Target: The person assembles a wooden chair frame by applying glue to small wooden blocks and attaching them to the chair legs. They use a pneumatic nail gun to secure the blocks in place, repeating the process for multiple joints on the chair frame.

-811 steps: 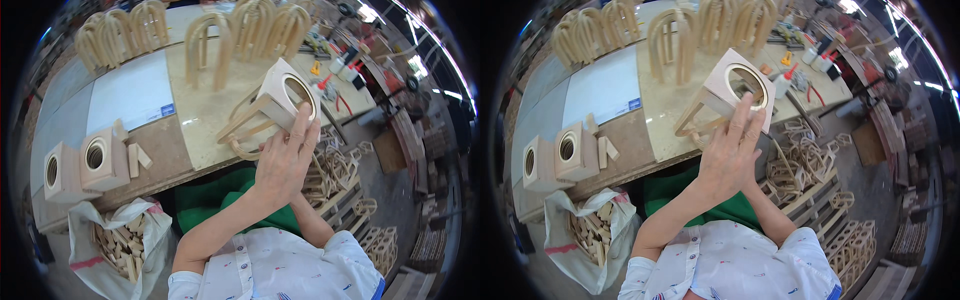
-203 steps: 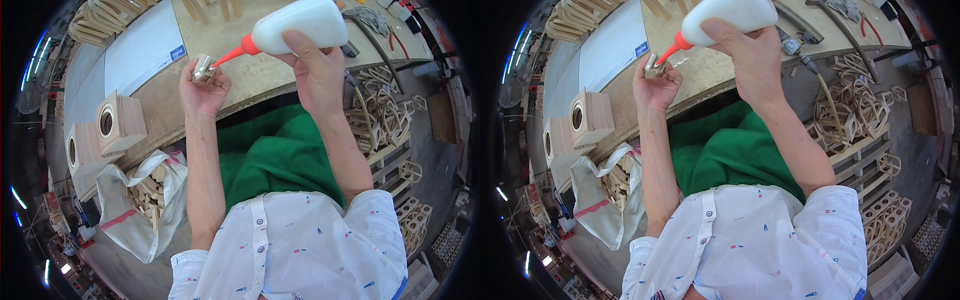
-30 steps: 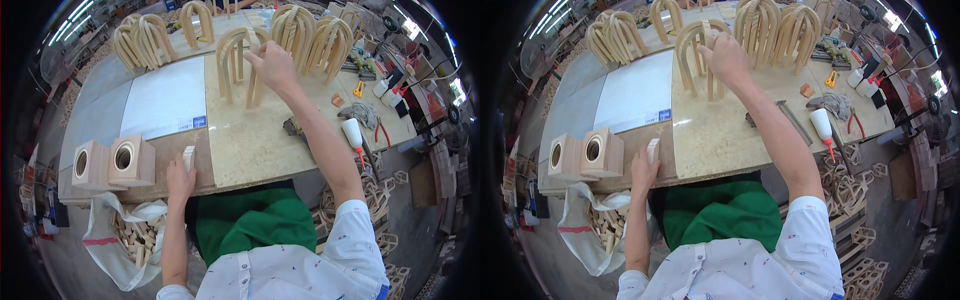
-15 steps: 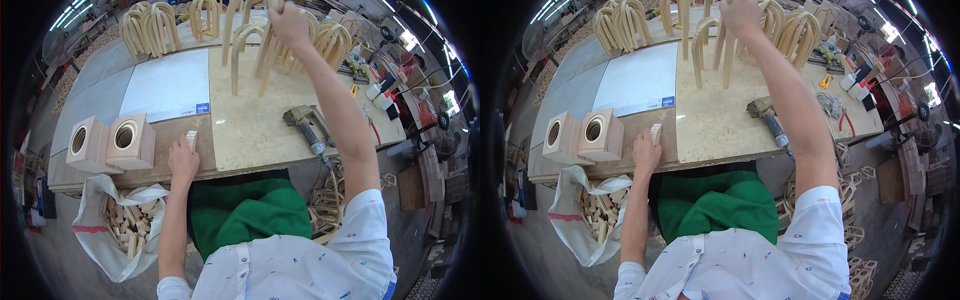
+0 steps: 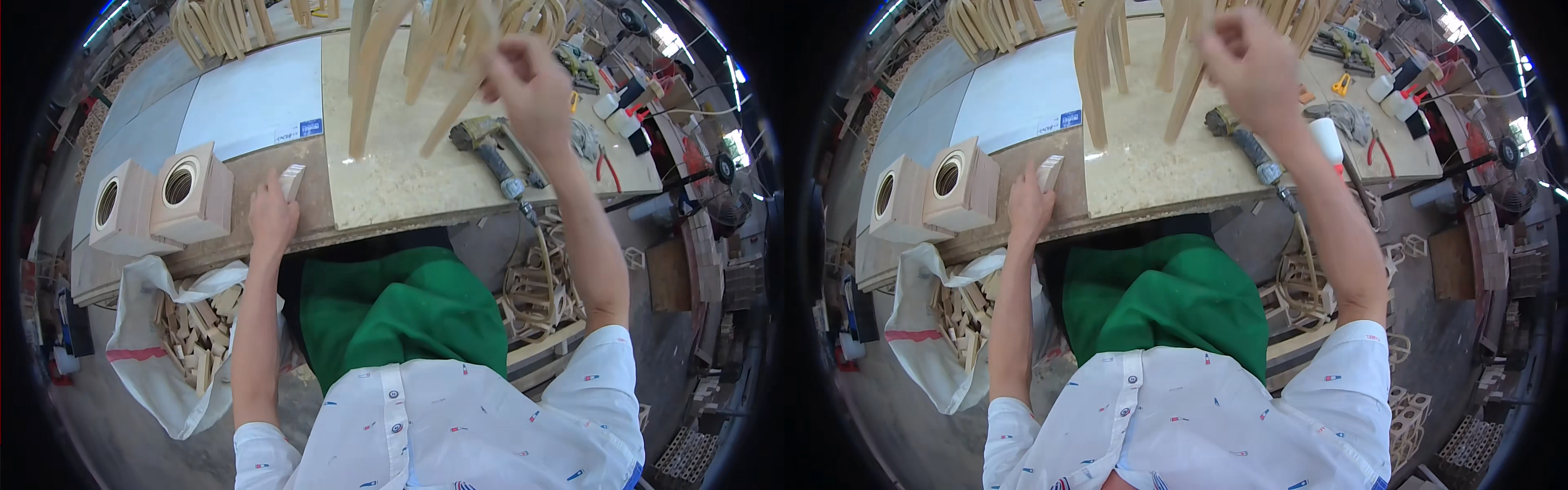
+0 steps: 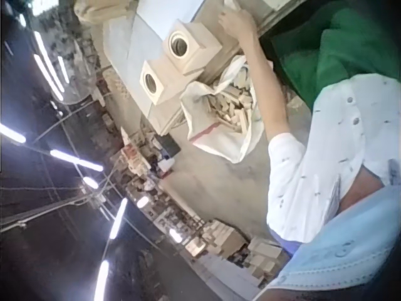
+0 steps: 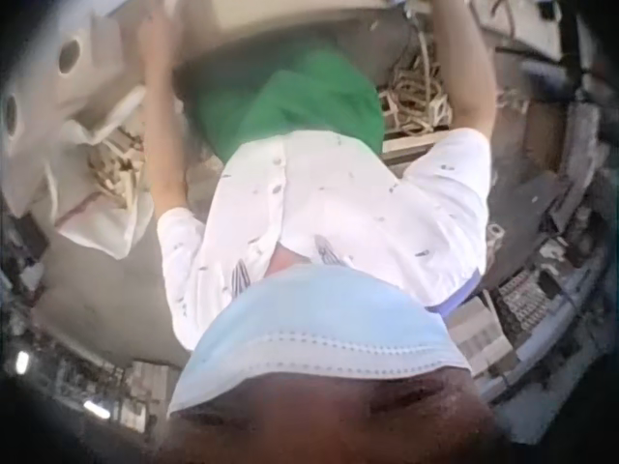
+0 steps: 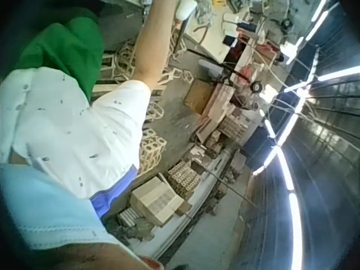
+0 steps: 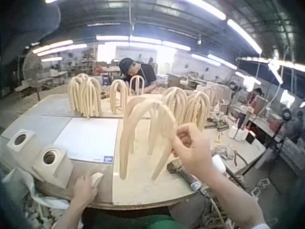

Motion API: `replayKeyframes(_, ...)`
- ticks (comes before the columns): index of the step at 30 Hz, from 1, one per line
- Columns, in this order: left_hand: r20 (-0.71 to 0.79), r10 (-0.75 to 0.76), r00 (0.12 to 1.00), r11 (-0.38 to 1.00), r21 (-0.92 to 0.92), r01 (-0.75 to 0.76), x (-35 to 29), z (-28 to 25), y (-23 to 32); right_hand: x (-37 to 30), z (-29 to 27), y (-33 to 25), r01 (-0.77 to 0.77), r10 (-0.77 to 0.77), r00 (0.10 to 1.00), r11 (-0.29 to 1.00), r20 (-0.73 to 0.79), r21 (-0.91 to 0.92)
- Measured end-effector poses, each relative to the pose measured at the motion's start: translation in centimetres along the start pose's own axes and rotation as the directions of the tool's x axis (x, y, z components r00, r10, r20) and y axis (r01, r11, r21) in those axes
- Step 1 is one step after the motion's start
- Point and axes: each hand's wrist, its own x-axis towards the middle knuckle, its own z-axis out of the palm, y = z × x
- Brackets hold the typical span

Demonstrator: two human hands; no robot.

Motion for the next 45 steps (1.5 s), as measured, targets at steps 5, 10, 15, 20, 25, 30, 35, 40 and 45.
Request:
replayKeyframes(5, -0.033, 0.062, 0.998, 0.997, -0.052, -0.064, -0.7, -0.9, 0.7, -5.1, 2.5, 4.8, -0.049, 0.051, 0.996, 0.998, 0.075, -0.026)
replayKeyframes(10, -0.064, 0.027, 0.998, 0.997, -0.064, -0.031, -2.2, -2.3, 0.0, -6.4, 3.3, 5.2, -0.020, 0.030, 0.988, 0.997, 0.150, -0.070)
replayKeyframes(15, -0.036, -0.046, 0.998, 0.992, -0.121, 0.042, -2.4, -2.8, -0.5, -7.5, 3.6, 6.5, -0.090, 0.126, 0.955, 0.986, 0.268, -0.140)
replayKeyframes(20, -0.102, -0.016, 0.995, 0.993, -0.121, 0.003, -2.2, -2.7, -0.8, -6.4, 3.6, 7.3, -0.183, 0.211, 0.946, 0.974, 0.247, -0.135)
replayKeyframes(25, -0.187, 0.069, 0.980, 0.957, -0.264, -0.118, -4.6, -4.9, 1.4, -11.2, 2.6, 5.0, -0.046, 0.057, 0.996, 0.986, 0.065, -0.160)
replayKeyframes(30, 0.182, 0.103, 0.978, 0.748, -0.662, 0.045, -8.2, -5.9, 7.4, -18.6, 5.6, -1.6, 0.179, -0.178, 0.918, 0.983, 0.353, 0.032)
replayKeyframes(35, 0.490, 0.180, 0.853, 0.513, -0.787, 0.344, -7.2, -4.7, 10.8, -19.3, 6.6, 0.3, 0.232, -0.200, 0.893, 0.972, 0.404, -0.030)
replayKeyframes(40, 0.400, 0.138, 0.906, 0.537, -0.799, 0.271, -3.5, -2.3, 10.3, -18.0, 4.5, 3.9, 0.115, -0.062, 0.903, 0.988, 0.425, -0.100)
replayKeyframes(45, 0.277, 0.057, 0.959, 0.576, -0.794, 0.195, 1.4, 1.5, 7.9, -16.8, 3.4, 7.3, 0.031, 0.027, 0.933, 0.987, 0.358, -0.155)
